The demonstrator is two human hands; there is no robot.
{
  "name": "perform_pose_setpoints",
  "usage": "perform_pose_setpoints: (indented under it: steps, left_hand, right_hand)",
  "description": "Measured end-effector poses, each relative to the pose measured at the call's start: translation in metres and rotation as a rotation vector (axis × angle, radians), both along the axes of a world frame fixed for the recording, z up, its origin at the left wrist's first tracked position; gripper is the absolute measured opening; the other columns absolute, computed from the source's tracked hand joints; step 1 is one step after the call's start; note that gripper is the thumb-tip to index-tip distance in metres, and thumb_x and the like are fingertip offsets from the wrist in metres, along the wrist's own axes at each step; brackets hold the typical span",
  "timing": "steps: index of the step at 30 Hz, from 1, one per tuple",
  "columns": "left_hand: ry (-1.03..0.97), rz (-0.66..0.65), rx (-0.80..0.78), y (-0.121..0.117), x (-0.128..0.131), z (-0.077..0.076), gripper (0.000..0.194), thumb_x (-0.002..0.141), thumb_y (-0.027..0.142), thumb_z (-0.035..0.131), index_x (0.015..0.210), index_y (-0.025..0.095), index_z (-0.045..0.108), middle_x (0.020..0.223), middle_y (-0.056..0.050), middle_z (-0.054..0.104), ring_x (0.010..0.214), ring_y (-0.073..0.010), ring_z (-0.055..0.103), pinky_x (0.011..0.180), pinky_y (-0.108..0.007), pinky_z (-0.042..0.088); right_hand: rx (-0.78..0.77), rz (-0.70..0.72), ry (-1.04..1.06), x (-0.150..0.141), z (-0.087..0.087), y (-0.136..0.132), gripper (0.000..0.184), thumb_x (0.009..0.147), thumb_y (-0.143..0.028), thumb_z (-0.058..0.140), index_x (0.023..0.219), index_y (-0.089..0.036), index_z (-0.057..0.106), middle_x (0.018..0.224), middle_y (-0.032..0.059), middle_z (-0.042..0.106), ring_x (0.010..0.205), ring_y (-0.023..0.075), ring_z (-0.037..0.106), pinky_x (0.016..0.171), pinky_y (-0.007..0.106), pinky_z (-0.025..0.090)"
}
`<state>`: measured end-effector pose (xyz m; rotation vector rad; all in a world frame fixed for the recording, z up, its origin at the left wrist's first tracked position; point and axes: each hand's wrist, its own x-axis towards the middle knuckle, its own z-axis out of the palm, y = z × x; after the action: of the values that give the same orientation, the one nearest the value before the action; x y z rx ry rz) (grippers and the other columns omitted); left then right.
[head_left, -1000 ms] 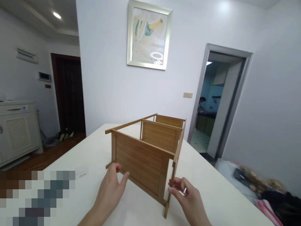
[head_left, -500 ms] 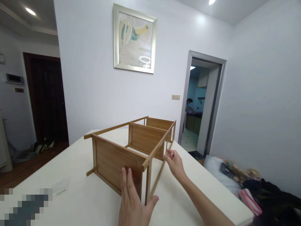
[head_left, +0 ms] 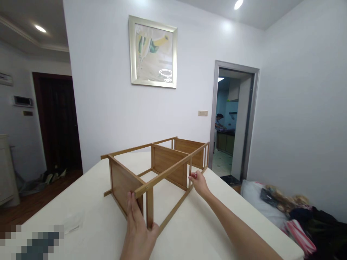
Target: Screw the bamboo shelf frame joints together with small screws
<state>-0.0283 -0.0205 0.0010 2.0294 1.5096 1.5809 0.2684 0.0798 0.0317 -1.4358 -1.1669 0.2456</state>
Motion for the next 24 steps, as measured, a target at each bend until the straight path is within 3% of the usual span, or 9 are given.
perform_pose_setpoints:
  steps: [7, 12, 16, 20, 22, 24]
  left_hand:
    - [-0.135, -0.108, -0.128, 0.03, -0.046, 0.007, 0.1, 0.076, 0.019, 0.06, 0.157, 0.016, 0.002, 0.161, -0.018, 0.022, 0.149, -0.0315, 0.024, 0.123, -0.046, 0.02]
    - [-0.237, -0.244, -0.221, 0.037, -0.058, 0.016, 0.098, 0.072, 0.011, 0.055, 0.156, 0.018, 0.006, 0.157, -0.015, 0.032, 0.147, -0.0272, 0.031, 0.122, -0.041, 0.025]
    - [-0.247, -0.28, -0.289, 0.036, -0.063, 0.021, 0.098, 0.07, 0.009, 0.053, 0.156, 0.018, 0.006, 0.155, -0.015, 0.037, 0.139, -0.0266, 0.043, 0.116, -0.039, 0.036]
    - [-0.295, -0.281, -0.265, 0.032, -0.061, 0.02, 0.095, 0.07, 0.006, 0.052, 0.156, 0.019, 0.013, 0.154, -0.013, 0.039, 0.137, -0.0263, 0.046, 0.114, -0.039, 0.038]
    - [-0.345, -0.276, -0.239, 0.029, -0.059, 0.017, 0.094, 0.07, 0.006, 0.053, 0.155, 0.02, 0.018, 0.153, -0.013, 0.041, 0.137, -0.0276, 0.046, 0.113, -0.04, 0.04]
    - [-0.377, -0.278, -0.203, 0.027, -0.057, 0.014, 0.092, 0.071, 0.005, 0.054, 0.155, 0.022, 0.021, 0.154, -0.012, 0.041, 0.139, -0.0279, 0.044, 0.114, -0.041, 0.039]
  right_hand:
    - [0.007, 0.0, -0.096, -0.013, 0.0, -0.054, 0.035, 0.069, -0.053, 0.064, 0.066, -0.025, 0.042, 0.068, 0.0009, 0.062, 0.063, 0.0198, 0.054, 0.061, 0.032, 0.042]
    - [0.007, -0.016, -0.236, -0.018, 0.003, -0.098, 0.038, 0.075, -0.062, 0.056, 0.07, -0.026, 0.045, 0.066, 0.0016, 0.061, 0.061, 0.0205, 0.055, 0.062, 0.033, 0.043]
    - [-0.025, -0.021, -0.367, -0.018, 0.006, -0.123, 0.04, 0.08, -0.066, 0.051, 0.075, -0.027, 0.048, 0.071, 0.0041, 0.065, 0.065, 0.0231, 0.062, 0.061, 0.034, 0.047]
    - [0.032, -0.19, -0.508, -0.023, 0.006, -0.145, 0.051, 0.08, -0.075, 0.047, 0.089, -0.025, 0.051, 0.081, 0.0087, 0.066, 0.071, 0.0271, 0.066, 0.06, 0.036, 0.049]
    - [0.092, -0.314, -0.592, -0.031, 0.005, -0.159, 0.052, 0.081, -0.078, 0.046, 0.085, -0.026, 0.047, 0.078, 0.0079, 0.063, 0.067, 0.0269, 0.064, 0.055, 0.035, 0.046]
    - [0.11, -0.308, -0.639, -0.046, 0.007, -0.171, 0.048, 0.086, -0.074, 0.045, 0.077, -0.027, 0.041, 0.066, 0.0024, 0.056, 0.056, 0.0235, 0.058, 0.051, 0.033, 0.041]
